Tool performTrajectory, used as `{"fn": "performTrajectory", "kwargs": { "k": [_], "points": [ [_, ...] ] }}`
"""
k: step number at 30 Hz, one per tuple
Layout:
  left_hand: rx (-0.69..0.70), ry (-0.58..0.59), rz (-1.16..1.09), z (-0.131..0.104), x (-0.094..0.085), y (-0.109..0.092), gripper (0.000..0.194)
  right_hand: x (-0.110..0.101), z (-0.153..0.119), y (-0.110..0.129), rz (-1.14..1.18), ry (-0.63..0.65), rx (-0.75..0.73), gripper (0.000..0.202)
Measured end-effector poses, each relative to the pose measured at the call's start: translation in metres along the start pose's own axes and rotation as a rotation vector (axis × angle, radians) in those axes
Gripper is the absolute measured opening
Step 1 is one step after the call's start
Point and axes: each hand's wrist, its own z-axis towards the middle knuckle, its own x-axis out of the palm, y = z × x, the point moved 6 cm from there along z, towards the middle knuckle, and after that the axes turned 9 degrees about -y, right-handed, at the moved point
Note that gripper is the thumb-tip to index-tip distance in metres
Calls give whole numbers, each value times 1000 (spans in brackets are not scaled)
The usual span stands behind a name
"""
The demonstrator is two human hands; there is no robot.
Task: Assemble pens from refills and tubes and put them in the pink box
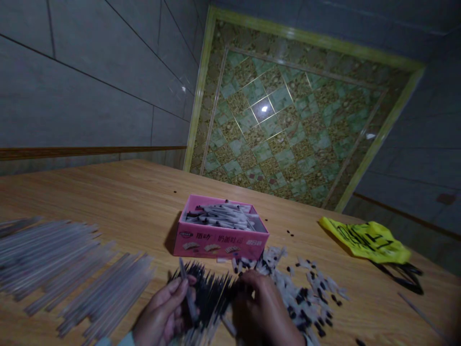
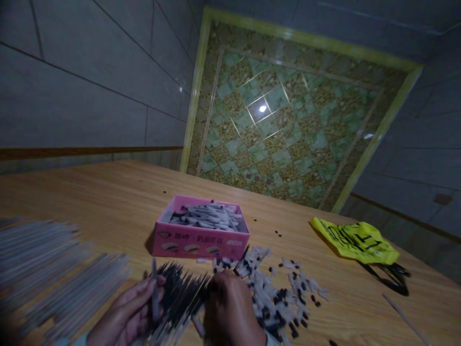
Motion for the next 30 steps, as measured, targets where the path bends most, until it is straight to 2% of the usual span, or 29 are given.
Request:
{"fn": "performTrajectory", "kwargs": {
  "k": [3, 6, 11, 13, 20, 23, 26, 30],
  "points": [
    [4, -2, -9, 1, 0, 0, 37, 14, -4, 4, -20, 92, -82, 27],
    [2, -7, -6, 1, 0, 1, 36, 21, -7, 10, -11, 128, -117, 30],
    [-3, 3, 8, 0, -1, 2, 34, 18, -11, 15, -97, 222, -111, 14],
    [1, 12, 10, 0, 0, 1, 33, 16, -13, 16, -153, 229, -103, 8],
    [2, -8, 14, -2, 2, -1, 34, 22, -18, 24, -314, 233, -137, 12],
    [4, -11, 14, -3, 1, -1, 33, 18, -18, 27, -184, 175, -113, 13],
    [22, 31, 43, -4, 3, -1, 29, 10, -15, 24, 58, 70, -31, 13],
    [152, 133, 237, -4, 7, -3, 31, -1, -5, 12, 411, -83, 100, 22]
  ]
}}
